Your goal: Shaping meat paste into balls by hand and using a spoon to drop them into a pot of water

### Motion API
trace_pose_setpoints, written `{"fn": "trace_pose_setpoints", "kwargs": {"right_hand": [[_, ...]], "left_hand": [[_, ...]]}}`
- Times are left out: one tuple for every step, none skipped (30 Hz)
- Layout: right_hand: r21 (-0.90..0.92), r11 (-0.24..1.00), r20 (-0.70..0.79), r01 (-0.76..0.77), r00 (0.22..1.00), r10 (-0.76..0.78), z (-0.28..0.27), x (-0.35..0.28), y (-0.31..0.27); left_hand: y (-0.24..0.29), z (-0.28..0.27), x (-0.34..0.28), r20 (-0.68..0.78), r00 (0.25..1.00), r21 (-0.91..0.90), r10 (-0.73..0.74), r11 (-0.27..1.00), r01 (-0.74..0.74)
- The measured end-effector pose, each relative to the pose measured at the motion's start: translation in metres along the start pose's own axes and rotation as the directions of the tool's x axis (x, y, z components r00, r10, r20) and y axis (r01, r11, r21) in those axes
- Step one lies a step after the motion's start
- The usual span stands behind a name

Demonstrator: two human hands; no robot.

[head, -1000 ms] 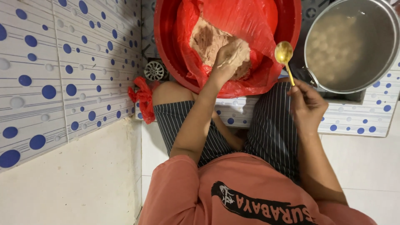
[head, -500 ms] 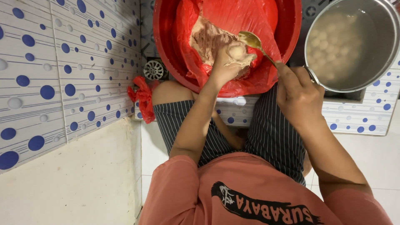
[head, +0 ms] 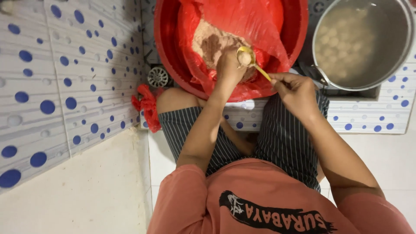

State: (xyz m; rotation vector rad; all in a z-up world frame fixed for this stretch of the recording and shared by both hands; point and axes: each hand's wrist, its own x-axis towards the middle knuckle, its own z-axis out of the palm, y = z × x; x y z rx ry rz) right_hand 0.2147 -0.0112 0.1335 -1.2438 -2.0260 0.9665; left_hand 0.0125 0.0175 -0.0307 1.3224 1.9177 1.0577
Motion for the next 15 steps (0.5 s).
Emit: {"fn": "trace_pose_setpoints", "kwargs": {"right_hand": [[0.227,0.955,0.052,-0.189,0.982,0.182,-0.003,-0.001,0.003],[0.430,0.824,0.140,-0.368,0.929,0.342,-0.007,-0.004,0.006],[0.428,0.824,0.125,-0.371,0.927,0.353,-0.014,-0.006,0.002],[0.505,0.760,0.159,-0.409,0.910,0.383,-0.022,-0.006,-0.001],[0.576,0.688,0.196,-0.442,0.892,0.408,-0.030,-0.007,-0.005],[0.576,0.689,0.181,-0.440,0.891,0.417,-0.040,-0.008,0.017],[0.466,0.786,0.073,-0.406,0.903,0.424,-0.051,-0.009,0.038],[0.342,0.862,-0.034,-0.375,0.911,0.410,-0.060,-0.009,0.059],[0.342,0.862,-0.048,-0.374,0.909,0.413,-0.072,-0.009,0.102],[0.219,0.909,-0.144,-0.354,0.910,0.389,-0.082,-0.011,0.145],[0.089,0.936,-0.235,-0.339,0.907,0.351,-0.093,-0.012,0.189],[0.089,0.935,-0.240,-0.342,0.904,0.353,-0.098,-0.011,0.201],[0.035,0.947,-0.276,-0.320,0.907,0.317,-0.102,-0.009,0.214],[-0.018,0.955,-0.306,-0.295,0.911,0.276,-0.105,-0.005,0.227],[-0.017,0.955,-0.309,-0.296,0.910,0.277,-0.103,-0.006,0.243]], "left_hand": [[-0.005,0.005,-0.002,0.033,0.999,0.137,-0.037,0.990,0.032],[-0.010,0.012,-0.005,0.067,0.995,0.270,-0.075,0.961,0.055],[-0.007,0.006,-0.003,0.083,0.994,0.265,-0.066,0.963,0.041],[-0.004,0.000,0.000,0.050,0.999,0.308,-0.005,0.951,-0.011],[-0.001,-0.005,0.004,0.019,0.998,0.350,0.058,0.935,-0.061],[-0.001,-0.005,0.003,0.032,0.997,0.343,0.067,0.936,-0.074],[-0.002,-0.006,0.003,0.008,0.998,0.287,0.062,0.956,-0.062],[-0.003,-0.007,0.005,-0.018,0.998,0.231,0.056,0.972,-0.051],[-0.004,-0.007,0.006,-0.009,0.998,0.227,0.068,0.972,-0.064],[-0.006,-0.008,0.004,-0.051,0.998,0.146,0.044,0.989,-0.036],[-0.008,-0.008,0.003,-0.092,0.996,0.062,0.016,0.998,-0.011],[-0.012,-0.007,0.003,-0.086,0.996,0.061,0.020,0.998,-0.015],[-0.015,-0.007,0.003,-0.049,0.998,0.066,-0.045,0.997,0.048],[-0.019,-0.008,0.002,-0.016,0.994,0.077,-0.110,0.991,0.111],[-0.017,-0.007,0.002,-0.014,0.994,0.077,-0.108,0.991,0.109]]}}
